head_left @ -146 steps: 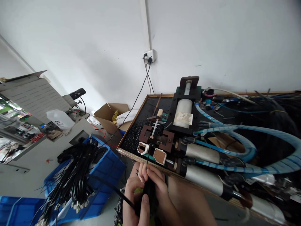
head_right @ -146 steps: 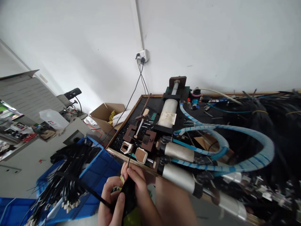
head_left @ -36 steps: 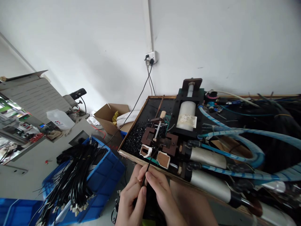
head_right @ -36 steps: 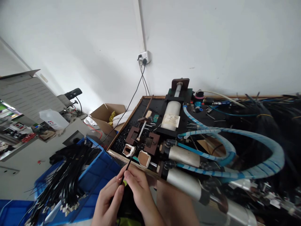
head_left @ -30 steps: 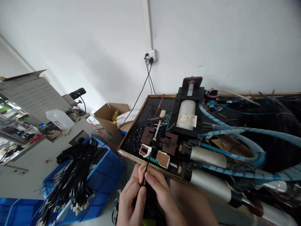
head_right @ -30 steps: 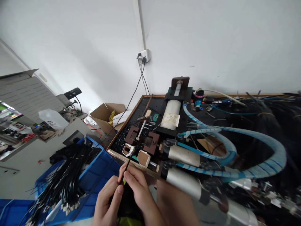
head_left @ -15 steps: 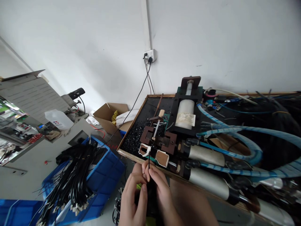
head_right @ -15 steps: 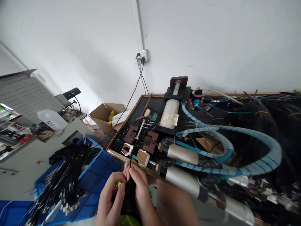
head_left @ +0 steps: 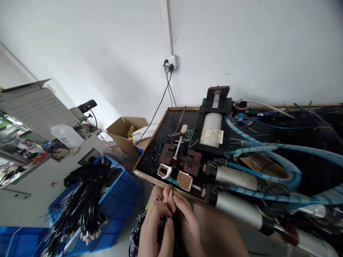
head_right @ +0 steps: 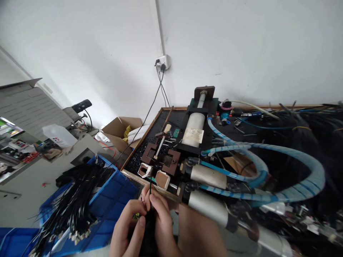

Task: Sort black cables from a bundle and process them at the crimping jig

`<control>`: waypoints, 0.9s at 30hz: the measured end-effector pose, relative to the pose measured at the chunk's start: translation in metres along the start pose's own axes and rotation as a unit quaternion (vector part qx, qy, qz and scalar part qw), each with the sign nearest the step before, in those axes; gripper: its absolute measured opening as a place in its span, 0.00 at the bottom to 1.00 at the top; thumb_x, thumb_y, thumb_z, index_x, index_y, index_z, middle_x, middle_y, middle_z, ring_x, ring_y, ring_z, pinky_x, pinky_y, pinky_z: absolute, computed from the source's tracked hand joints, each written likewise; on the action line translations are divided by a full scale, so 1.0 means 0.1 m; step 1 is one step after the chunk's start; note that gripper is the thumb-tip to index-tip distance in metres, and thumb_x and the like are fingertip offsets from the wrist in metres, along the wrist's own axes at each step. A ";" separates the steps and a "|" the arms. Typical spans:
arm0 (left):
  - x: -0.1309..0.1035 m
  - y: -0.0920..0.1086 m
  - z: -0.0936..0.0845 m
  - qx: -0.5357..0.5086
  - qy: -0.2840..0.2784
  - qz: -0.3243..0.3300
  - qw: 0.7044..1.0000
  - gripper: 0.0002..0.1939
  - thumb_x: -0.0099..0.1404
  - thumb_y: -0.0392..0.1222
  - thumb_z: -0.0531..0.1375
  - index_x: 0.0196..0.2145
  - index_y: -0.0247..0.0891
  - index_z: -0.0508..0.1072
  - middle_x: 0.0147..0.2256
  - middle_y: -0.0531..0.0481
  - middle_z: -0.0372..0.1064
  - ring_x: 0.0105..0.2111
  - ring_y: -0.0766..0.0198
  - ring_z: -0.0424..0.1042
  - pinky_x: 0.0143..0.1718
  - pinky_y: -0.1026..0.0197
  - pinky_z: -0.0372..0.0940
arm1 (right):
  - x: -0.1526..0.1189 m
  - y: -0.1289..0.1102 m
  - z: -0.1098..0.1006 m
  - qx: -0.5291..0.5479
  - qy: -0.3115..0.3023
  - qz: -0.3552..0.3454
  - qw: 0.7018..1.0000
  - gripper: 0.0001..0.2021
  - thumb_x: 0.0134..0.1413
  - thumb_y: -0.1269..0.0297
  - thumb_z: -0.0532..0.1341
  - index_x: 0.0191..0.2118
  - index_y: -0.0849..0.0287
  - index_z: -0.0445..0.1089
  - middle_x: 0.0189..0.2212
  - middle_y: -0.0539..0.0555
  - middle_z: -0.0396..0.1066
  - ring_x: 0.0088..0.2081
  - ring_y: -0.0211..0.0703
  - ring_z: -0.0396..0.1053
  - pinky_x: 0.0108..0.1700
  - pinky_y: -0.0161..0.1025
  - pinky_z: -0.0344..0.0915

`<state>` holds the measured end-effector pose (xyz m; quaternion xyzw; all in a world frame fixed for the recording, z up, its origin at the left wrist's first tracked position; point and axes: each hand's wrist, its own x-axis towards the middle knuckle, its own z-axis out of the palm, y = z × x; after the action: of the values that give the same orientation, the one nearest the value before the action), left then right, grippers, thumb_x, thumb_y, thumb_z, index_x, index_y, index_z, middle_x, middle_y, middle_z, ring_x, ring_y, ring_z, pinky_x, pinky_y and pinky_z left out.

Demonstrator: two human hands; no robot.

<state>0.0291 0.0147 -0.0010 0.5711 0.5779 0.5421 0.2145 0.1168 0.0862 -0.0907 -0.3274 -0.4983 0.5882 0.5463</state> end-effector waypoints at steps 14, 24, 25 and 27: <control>0.00 0.01 -0.03 0.002 -0.023 -0.046 0.999 0.10 0.82 0.49 0.57 0.45 0.44 0.75 0.43 0.46 0.76 0.42 0.54 0.76 0.39 0.59 0.69 | -0.10 -0.26 -0.20 -0.010 -0.035 0.042 0.998 0.22 0.66 0.44 0.66 0.60 0.43 0.80 0.61 0.59 0.80 0.64 0.73 0.71 0.62 0.58 0.72; 0.05 0.18 0.00 -0.015 0.038 -0.110 0.993 0.16 0.76 0.59 0.62 0.42 0.46 0.82 0.39 0.42 0.79 0.35 0.47 0.78 0.35 0.50 0.76 | -0.19 -0.08 -0.18 -0.039 -0.062 0.026 0.997 0.26 0.70 0.43 0.61 0.68 0.41 0.76 0.69 0.55 0.73 0.69 0.71 0.67 0.69 0.59 0.68; 0.06 0.19 0.00 -0.014 0.040 -0.111 0.993 0.16 0.75 0.59 0.63 0.42 0.46 0.82 0.40 0.42 0.79 0.33 0.48 0.78 0.33 0.50 0.76 | -0.20 -0.05 -0.17 -0.042 -0.058 0.021 0.997 0.26 0.70 0.43 0.61 0.68 0.41 0.76 0.69 0.55 0.73 0.69 0.71 0.67 0.69 0.58 0.68; 0.06 0.19 0.00 -0.013 0.045 -0.114 0.992 0.16 0.75 0.59 0.63 0.42 0.46 0.82 0.40 0.41 0.79 0.32 0.48 0.78 0.31 0.50 0.76 | -0.21 -0.05 -0.16 -0.040 -0.048 0.005 0.998 0.25 0.70 0.43 0.61 0.67 0.40 0.76 0.68 0.55 0.75 0.69 0.71 0.68 0.68 0.58 0.69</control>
<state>0.0357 0.0152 0.0174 0.4736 0.6408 0.5474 0.2558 0.1370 0.0688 -0.0937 -0.3225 -0.5453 0.5859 0.5054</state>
